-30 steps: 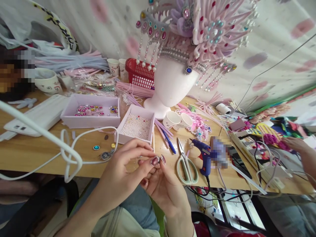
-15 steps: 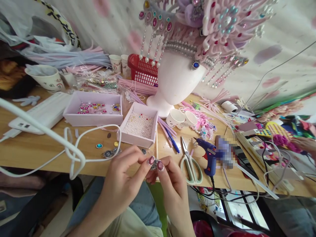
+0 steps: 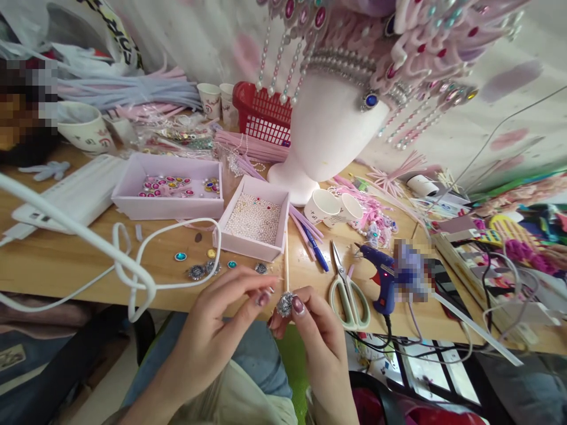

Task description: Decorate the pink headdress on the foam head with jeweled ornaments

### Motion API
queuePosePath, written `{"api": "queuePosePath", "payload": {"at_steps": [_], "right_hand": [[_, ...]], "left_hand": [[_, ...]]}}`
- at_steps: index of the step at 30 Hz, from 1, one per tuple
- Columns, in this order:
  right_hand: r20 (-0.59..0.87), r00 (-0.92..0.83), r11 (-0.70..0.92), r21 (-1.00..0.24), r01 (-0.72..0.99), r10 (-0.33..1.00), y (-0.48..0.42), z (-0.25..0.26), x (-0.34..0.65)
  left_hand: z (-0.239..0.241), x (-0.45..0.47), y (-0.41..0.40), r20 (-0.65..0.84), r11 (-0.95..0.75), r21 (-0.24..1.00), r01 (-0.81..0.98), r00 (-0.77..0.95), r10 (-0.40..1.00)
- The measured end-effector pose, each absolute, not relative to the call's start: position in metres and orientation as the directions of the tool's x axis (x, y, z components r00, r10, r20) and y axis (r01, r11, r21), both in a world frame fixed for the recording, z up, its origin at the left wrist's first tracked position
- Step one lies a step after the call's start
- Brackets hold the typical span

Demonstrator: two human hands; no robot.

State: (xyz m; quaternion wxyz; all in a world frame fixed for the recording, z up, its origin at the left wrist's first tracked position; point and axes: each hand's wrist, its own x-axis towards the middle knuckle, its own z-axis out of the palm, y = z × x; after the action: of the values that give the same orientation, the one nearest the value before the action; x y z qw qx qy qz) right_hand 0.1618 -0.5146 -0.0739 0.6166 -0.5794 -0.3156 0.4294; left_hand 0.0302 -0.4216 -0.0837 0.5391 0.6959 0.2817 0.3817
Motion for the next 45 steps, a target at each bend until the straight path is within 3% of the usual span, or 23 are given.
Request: {"api": "queuePosePath", "payload": {"at_steps": [4,13,21,24,28,31,34,37,40,45], "right_hand": [[-0.172,0.382,-0.072,-0.962,-0.262,0.908,-0.514,-0.069,0.16],[-0.209,0.341,-0.083,-0.933,-0.351,0.917,-0.513,-0.065,0.157],[-0.221,0.326,-0.072,-0.907,-0.415,0.919,-0.512,-0.07,0.158],[-0.194,0.318,-0.08,-0.938,-0.337,0.928,-0.511,-0.075,0.162],[-0.256,0.406,-0.212,-0.966,-0.15,0.878,-0.509,-0.079,0.165],[-0.282,0.419,-0.299,-0.954,-0.026,0.863,-0.506,-0.08,0.164],[-0.291,0.423,-0.367,-0.924,0.107,0.858,-0.502,-0.082,0.161],[-0.311,0.432,-0.411,-0.897,0.161,0.847,-0.498,-0.084,0.158],[-0.322,0.464,-0.44,-0.882,0.17,0.825,-0.496,-0.086,0.156],[-0.207,0.538,-0.457,-0.802,0.385,0.817,-0.494,-0.088,0.154]], "left_hand": [[-0.09,0.028,-0.414,0.223,-0.154,0.975,-0.162,0.699,0.679],[-0.089,0.029,-0.412,0.379,-0.36,0.921,-0.148,0.554,0.741],[-0.091,0.03,-0.414,0.471,-0.444,0.875,-0.195,0.556,0.685],[-0.097,0.024,-0.413,0.416,-0.422,0.896,-0.138,0.592,0.69],[-0.1,0.013,-0.4,0.34,-0.413,0.911,0.008,0.554,0.76],[-0.095,0.003,-0.382,0.418,-0.526,0.825,0.208,0.402,0.815],[-0.09,-0.008,-0.365,0.535,-0.619,0.707,0.342,0.315,0.784],[-0.092,-0.014,-0.355,0.56,-0.709,0.588,0.389,0.435,0.704],[-0.099,-0.009,-0.355,0.486,-0.767,0.5,0.403,0.602,0.634],[-0.109,0.005,-0.36,0.364,-0.747,0.475,0.465,0.669,0.648]]}}
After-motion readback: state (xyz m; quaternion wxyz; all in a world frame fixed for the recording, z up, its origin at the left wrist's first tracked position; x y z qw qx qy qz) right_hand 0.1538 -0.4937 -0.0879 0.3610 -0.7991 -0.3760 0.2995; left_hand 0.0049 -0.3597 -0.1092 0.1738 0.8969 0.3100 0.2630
